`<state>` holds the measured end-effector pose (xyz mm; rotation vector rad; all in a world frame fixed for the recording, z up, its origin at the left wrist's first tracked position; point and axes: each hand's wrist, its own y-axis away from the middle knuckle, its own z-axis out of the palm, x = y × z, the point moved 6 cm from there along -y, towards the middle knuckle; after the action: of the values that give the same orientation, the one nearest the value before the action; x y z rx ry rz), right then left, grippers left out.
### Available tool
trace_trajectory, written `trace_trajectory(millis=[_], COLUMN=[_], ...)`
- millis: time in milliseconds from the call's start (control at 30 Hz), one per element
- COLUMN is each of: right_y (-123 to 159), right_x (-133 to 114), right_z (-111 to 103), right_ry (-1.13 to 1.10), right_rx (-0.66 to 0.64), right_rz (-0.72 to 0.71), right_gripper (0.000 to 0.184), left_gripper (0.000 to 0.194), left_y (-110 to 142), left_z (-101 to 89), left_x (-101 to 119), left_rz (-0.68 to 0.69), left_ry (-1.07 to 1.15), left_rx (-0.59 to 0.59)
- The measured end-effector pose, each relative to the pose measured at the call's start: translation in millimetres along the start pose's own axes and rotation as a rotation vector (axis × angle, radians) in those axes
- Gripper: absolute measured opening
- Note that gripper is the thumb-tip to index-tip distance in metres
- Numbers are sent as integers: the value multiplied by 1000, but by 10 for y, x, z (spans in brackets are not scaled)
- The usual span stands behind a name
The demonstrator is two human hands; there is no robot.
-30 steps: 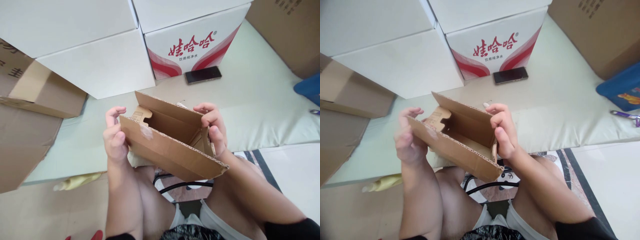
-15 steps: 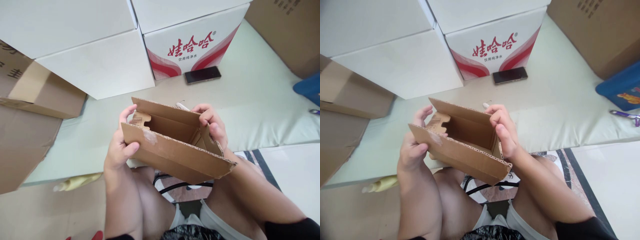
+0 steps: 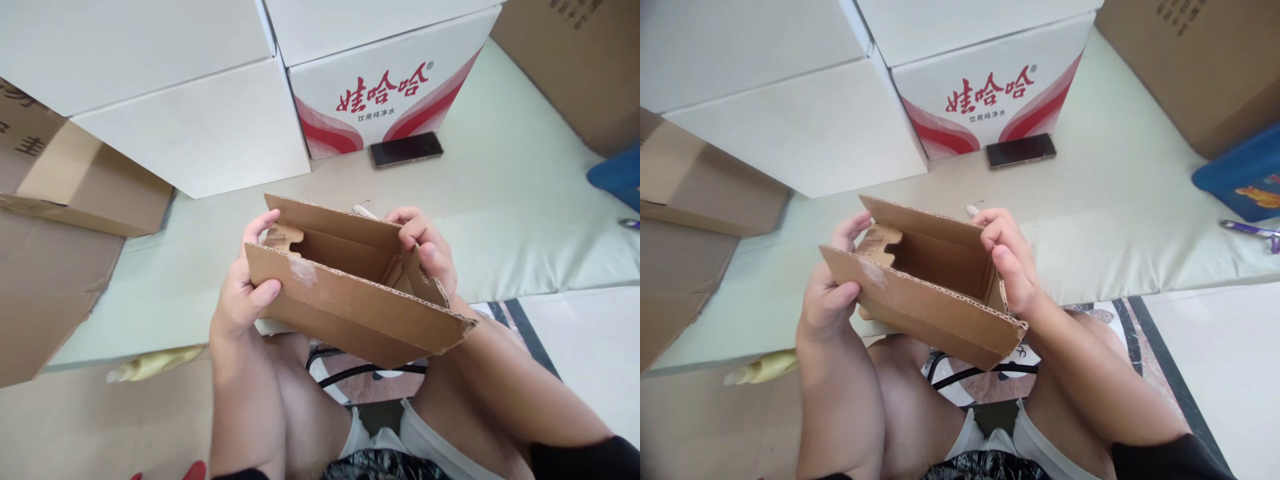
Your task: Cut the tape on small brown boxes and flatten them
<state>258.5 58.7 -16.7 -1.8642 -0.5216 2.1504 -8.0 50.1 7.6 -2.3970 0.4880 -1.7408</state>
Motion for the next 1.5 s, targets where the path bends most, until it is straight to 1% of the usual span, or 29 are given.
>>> trace_trajectory(millis=[133,267,400,533,700,900,1000,1167,1500], right_y=[-10,-10,-14,-18,-18,-3,-5,-26,-8], right_x=[-1,-13,-14,-26,-24,11,18,2,-2], right_z=[3,6,0,4,3,0,-5,5,3], right_ry=[-11,-12,13,-11,3,-39,-69,-59,-89], right_rx=[-1,-13,-3,-8,0,-5,-2,9,10], right_rz=[-8,-18,-5,-17,-1,18,8,11,50], right_gripper=[38,37,39,37,38,36,34,36,37], left_gripper=[42,45,46,45,47,46,44,47,45], left_y=[9,13,11,6,-4,0,-3,-20,-18], left_z=[2,-11,-7,-11,-14,0,8,15,63], left_x=[-4,-17,-28,-31,-44,-33,-35,-49,-16], left_rz=[51,36,25,35,0,15,20,-27,-48], left_ry=[-16,-30,-43,-35,-34,-41,-25,-12,68], left_rx=[-2,25,20,22,32,45,52,71,63])
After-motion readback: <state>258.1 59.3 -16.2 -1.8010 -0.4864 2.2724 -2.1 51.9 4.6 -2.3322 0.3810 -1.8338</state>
